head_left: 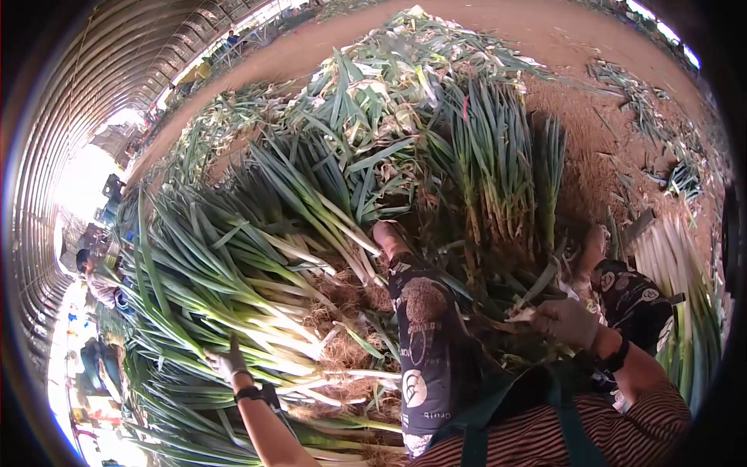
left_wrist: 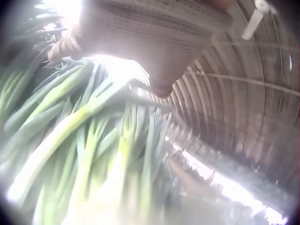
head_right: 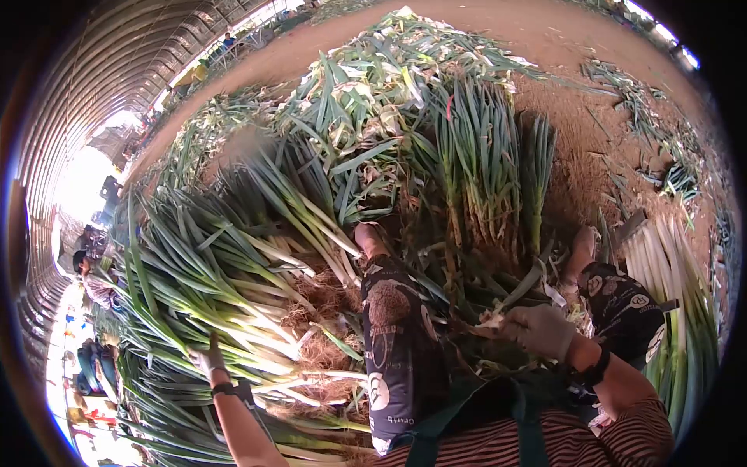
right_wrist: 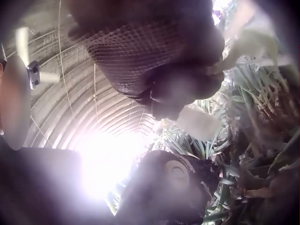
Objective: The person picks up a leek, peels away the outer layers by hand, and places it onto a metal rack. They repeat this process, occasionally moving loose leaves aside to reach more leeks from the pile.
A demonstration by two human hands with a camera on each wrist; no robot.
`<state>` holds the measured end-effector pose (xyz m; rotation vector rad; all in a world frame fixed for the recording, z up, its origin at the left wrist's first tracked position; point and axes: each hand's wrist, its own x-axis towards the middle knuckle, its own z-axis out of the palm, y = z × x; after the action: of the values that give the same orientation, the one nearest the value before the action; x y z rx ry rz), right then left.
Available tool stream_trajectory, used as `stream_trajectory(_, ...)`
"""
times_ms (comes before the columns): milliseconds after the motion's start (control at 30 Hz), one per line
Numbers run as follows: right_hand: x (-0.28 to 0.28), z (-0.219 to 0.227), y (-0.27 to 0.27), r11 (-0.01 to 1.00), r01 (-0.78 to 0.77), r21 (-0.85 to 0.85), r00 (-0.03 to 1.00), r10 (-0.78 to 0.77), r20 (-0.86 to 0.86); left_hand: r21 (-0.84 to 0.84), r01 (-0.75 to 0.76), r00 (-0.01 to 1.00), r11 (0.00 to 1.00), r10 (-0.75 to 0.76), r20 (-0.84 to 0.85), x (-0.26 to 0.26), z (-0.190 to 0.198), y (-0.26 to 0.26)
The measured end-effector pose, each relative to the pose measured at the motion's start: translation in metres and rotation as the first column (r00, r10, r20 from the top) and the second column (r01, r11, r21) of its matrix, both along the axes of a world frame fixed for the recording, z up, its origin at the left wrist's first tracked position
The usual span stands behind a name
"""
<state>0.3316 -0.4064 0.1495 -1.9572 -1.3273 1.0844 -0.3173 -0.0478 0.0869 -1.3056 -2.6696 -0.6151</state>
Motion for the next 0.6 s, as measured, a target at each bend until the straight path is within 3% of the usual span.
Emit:
stream_trajectory(133, -0.020, 0.020, 0.035, 0.960, -0.099, -0.261, 0.985, 0.132, 0.111, -0.085, -0.107, 0.993, 0.991, 0.103, -0.059, 0.077, 0.003, 0.008)
stream_trajectory(200, -0.029, 0.019, 0.053, 0.948, -0.125, -0.293, 0.979, 0.166, 0.120, -0.077, -0.039, 0.986, 0.996, 0.026, -0.162, 0.085, -0.004, 0.025)
stream_trajectory(267, -0.038, 0.008, 0.064, 0.964, -0.167, -0.207, 0.972, 0.196, 0.126, -0.058, 0.065, 0.963, 0.996, -0.078, -0.258, 0.106, -0.001, 0.040)
stream_trajectory(367, -0.053, -0.014, 0.082, 0.940, -0.298, -0.164, 0.933, 0.323, 0.157, -0.368, 0.099, 0.889, 0.924, -0.249, -0.384, 0.120, 0.007, 0.064)
stream_trajectory(400, -0.054, -0.020, 0.082, 0.927, -0.331, -0.179, 0.916, 0.361, 0.177, -0.463, 0.097, 0.914, 0.881, -0.263, -0.309, 0.117, 0.011, 0.067)
stream_trajectory(433, -0.059, -0.020, 0.086, 0.916, -0.334, -0.223, 0.903, 0.379, 0.205, -0.335, 0.260, 0.819, 0.906, -0.390, -0.421, 0.072, -0.032, 0.088)
stream_trajectory(467, -0.063, -0.019, 0.092, 0.909, -0.314, -0.275, 0.893, 0.381, 0.239, -0.215, 0.355, 0.710, 0.910, -0.412, -0.572, 0.033, -0.073, 0.099)
stream_trajectory(500, -0.064, -0.028, 0.092, 0.930, -0.278, -0.241, 0.917, 0.331, 0.222, -0.335, 0.486, 0.738, 0.807, -0.584, -0.337, -0.012, -0.103, 0.123)
stream_trajectory(533, -0.061, -0.037, 0.093, 0.951, -0.239, -0.196, 0.937, 0.279, 0.209, -0.355, 0.462, 0.764, 0.813, -0.567, -0.306, -0.009, -0.086, 0.114)
stream_trajectory(600, -0.058, -0.048, 0.099, 0.832, -0.441, -0.337, 0.699, 0.554, 0.452, -0.359, 0.386, 0.829, 0.850, -0.491, -0.269, 0.007, -0.058, 0.088)
